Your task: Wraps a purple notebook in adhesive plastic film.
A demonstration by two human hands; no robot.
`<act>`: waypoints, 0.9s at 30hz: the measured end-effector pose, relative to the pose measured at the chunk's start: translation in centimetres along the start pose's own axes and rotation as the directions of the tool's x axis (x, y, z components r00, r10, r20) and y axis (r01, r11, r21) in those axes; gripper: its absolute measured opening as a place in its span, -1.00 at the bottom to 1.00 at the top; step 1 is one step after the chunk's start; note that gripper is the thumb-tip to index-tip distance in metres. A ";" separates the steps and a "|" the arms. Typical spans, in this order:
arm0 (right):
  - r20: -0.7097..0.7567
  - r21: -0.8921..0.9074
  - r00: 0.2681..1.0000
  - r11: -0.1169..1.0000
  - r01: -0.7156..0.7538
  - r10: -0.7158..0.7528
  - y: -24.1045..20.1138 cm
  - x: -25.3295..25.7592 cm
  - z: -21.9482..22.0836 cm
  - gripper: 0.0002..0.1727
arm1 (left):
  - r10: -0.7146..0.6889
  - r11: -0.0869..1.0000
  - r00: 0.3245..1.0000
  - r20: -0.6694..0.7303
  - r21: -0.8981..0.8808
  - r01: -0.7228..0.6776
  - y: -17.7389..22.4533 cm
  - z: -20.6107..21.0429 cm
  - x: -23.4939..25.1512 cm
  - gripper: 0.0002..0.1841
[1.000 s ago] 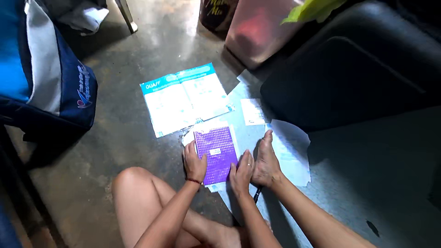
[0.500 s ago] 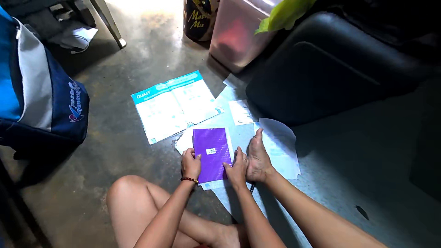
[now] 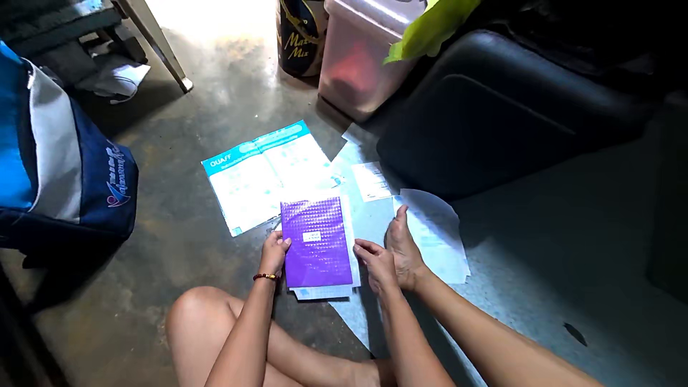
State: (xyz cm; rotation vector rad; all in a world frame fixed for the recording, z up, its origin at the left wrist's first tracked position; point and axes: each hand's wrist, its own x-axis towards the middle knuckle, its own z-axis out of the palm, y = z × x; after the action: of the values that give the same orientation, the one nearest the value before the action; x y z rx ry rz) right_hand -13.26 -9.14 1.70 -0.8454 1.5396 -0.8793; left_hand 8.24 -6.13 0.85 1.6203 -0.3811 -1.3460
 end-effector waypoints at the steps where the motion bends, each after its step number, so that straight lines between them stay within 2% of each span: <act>1: 0.018 0.062 0.999 0.997 -0.041 0.040 -0.1 -0.1 0.0 -0.84 | -0.004 1.000 1.000 -0.002 -0.015 0.004 -0.1 0.1 0.1 -0.73; 3: 0.100 0.181 0.990 0.976 -0.119 0.102 -0.4 -0.3 -0.1 -0.79 | -0.009 0.999 1.000 -0.001 -0.052 0.009 -0.3 0.2 0.3 -0.72; 5: 0.236 0.273 0.966 0.947 -0.169 0.105 -1.0 -0.7 -0.5 -0.74 | -0.022 0.996 1.000 -0.002 -0.089 0.021 -0.5 0.6 0.2 -0.67; 8: 0.415 0.316 0.910 0.936 -0.156 0.012 -2.3 -1.8 -1.2 -0.62 | -0.035 0.987 0.999 0.003 -0.154 0.035 -0.8 1.3 0.1 -0.57; 13: 0.532 0.382 0.840 0.915 -0.126 -0.107 -3.4 -2.7 -1.4 -0.59 | -0.044 0.961 0.999 0.017 -0.272 0.047 -0.7 2.0 -0.1 -0.55; 21: 0.523 0.450 0.818 0.892 -0.025 -0.241 -3.8 -3.4 0.3 -0.63 | -0.027 0.902 0.999 0.017 -0.430 0.032 -0.8 2.1 -0.3 -0.60; 23: 0.458 0.396 0.845 0.914 0.084 -0.276 -4.3 -4.0 1.0 -0.69 | -0.007 0.900 1.000 0.015 -0.436 0.013 -0.7 2.2 -0.4 -0.60; 25: 0.416 0.268 0.846 0.934 0.235 -0.332 -4.9 -4.4 1.5 -0.76 | 0.034 0.908 0.999 0.020 -0.418 -0.022 -0.7 2.4 -0.6 -0.57; 27: 0.408 0.169 0.835 0.930 0.327 -0.368 -5.3 -4.6 1.8 -0.82 | 0.102 0.934 0.994 0.044 -0.348 -0.081 -1.2 2.5 -0.5 -0.43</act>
State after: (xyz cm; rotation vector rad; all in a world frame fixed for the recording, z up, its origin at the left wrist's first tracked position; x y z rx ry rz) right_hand -10.64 -7.70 8.28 -1.1887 0.9599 -0.9356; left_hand 5.45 -6.31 0.33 1.2575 -0.2361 -1.3111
